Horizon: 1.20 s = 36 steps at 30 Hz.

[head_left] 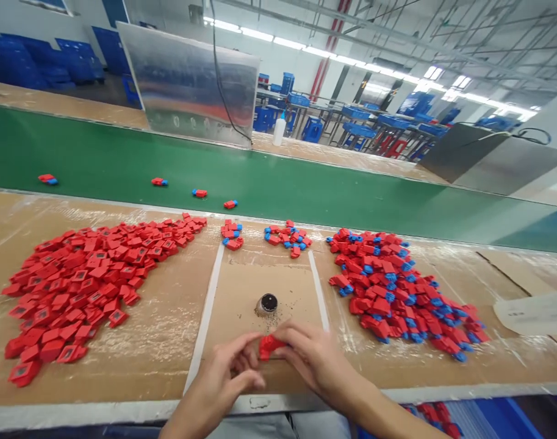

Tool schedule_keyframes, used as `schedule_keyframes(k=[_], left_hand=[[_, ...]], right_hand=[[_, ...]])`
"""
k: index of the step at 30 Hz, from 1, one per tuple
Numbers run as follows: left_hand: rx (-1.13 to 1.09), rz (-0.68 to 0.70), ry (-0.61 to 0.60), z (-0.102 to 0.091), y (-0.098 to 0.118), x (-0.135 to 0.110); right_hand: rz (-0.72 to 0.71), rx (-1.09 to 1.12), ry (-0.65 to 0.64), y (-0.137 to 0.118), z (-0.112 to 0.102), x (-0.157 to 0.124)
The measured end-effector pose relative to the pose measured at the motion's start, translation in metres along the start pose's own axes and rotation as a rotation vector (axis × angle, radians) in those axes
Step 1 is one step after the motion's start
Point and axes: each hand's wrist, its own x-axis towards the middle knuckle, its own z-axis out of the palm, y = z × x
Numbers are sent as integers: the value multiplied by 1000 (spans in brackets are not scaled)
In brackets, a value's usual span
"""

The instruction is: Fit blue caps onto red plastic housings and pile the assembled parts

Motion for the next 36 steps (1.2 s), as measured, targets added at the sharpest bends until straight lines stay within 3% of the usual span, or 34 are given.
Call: schedule_keyframes(k=[1,2,5,7,9,12,15,18,19,21,23,25,27,29,31,34,36], left_hand=[[15,-20,49,-15,-1,-4],[74,-23,173,-33,-3,-8],[518,-29,816,-96,-9,-17],[877,-140,991,-129,-10,-19],[1133,-235,992,-145,-10,-17],[1281,-258,907,-145,-9,-11],[1288,-233,898,-141,-13,-4],[1221,-183,875,-145,-19,0],[1171,-157,852,-148,-20,1],[1033,-102,791,-151,-20,1],[876,-75,761,-150,-17,1],[733,-89,745,-145,-14,1],[595,-98,728,-137,-11,0],[448,-71,701,-129,-9,-2],[314,-41,690,-122,-7,-5],[168,-27,618,-113,-2,-8],[44,-33,534,-105,1,-7]], right_hand=[[48,-36,66,10,-19,-2],[118,-100,155,22,-42,-6],[408,-451,551,71,-120,-31],[602,-608,725,108,-161,-57],[668,-649,765,142,-185,-83],[665,-698,725,180,-199,-104],[663,-781,723,191,-206,-82],[504,-753,714,180,-194,-1],[393,-689,630,174,-181,36],[236,-607,424,164,-144,117],[90,-527,131,159,-95,195],[17,-482,-15,159,-48,257],[1,-460,-106,162,-11,299],[22,-457,-163,166,11,321],[61,-463,-184,167,19,328],[116,-467,-149,161,12,318],[144,-455,-94,148,-1,297]])
